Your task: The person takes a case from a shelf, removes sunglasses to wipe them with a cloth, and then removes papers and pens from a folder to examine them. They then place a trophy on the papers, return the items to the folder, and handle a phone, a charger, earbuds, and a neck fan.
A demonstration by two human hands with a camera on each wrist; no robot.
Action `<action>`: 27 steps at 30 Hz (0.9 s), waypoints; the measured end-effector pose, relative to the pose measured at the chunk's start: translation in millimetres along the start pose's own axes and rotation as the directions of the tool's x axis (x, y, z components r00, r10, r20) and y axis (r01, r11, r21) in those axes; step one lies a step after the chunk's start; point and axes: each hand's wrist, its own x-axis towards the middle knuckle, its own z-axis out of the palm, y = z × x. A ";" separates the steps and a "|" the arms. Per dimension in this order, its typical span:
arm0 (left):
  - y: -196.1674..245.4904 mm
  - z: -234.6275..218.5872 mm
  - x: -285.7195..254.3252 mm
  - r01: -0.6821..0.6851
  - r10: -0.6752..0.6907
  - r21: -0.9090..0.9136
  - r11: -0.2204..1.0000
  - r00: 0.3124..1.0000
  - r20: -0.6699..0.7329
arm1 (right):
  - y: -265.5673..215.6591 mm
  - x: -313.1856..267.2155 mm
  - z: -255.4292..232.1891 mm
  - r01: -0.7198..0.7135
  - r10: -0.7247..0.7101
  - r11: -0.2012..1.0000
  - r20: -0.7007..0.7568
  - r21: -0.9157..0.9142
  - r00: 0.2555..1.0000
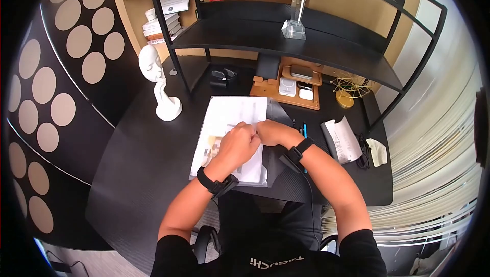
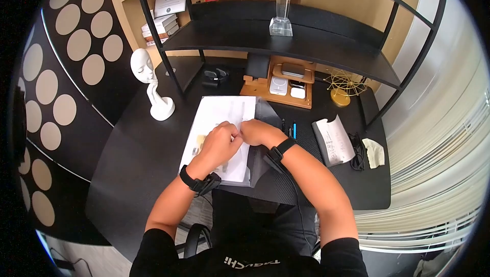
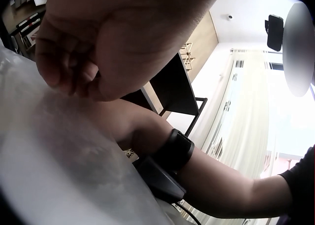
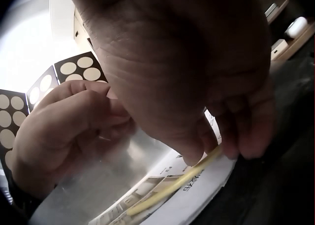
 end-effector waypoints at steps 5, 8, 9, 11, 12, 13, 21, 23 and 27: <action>3.3 -1.6 0.7 0.011 -0.011 -0.005 1.000 1.000 -0.010 | 10.5 10.6 10.5 0.099 -0.096 0.994 -0.084 0.034 0.992; 1.0 -0.2 1.3 0.005 -0.005 -0.001 1.000 1.000 -0.020 | 8.5 11.0 11.8 0.202 -0.185 0.972 -0.132 0.125 0.974; 1.0 -0.4 1.4 -0.001 0.001 -0.007 1.000 1.000 -0.021 | 8.6 10.8 13.2 0.237 -0.214 0.958 -0.151 0.161 0.965; 0.8 -1.1 1.5 -0.013 0.012 -0.018 1.000 1.000 -0.024 | 11.3 9.9 16.1 0.257 -0.224 0.923 -0.143 0.285 0.964; 0.5 -0.9 1.6 -0.019 0.018 -0.020 1.000 0.999 -0.027 | 13.1 9.4 17.5 0.266 -0.231 0.900 -0.139 0.345 0.963; -0.2 -0.6 1.6 -0.023 0.023 -0.022 0.999 0.999 -0.030 | 15.1 9.0 19.8 0.293 -0.246 0.849 -0.162 0.440 0.956; -2.6 0.1 1.7 -0.005 0.004 -0.015 1.000 1.000 -0.024 | 24.8 -51.0 -28.1 0.124 0.040 0.949 -0.501 0.290 0.864; -2.6 0.3 0.9 -0.010 0.010 -0.006 1.000 1.000 -0.019 | 45.6 -73.0 -34.6 -0.069 0.150 0.985 -0.596 0.157 0.789; -4.1 7.3 0.3 0.000 0.000 0.043 0.999 1.000 0.013 | 72.2 -108.3 -23.3 -0.384 0.396 0.917 -0.385 0.111 0.834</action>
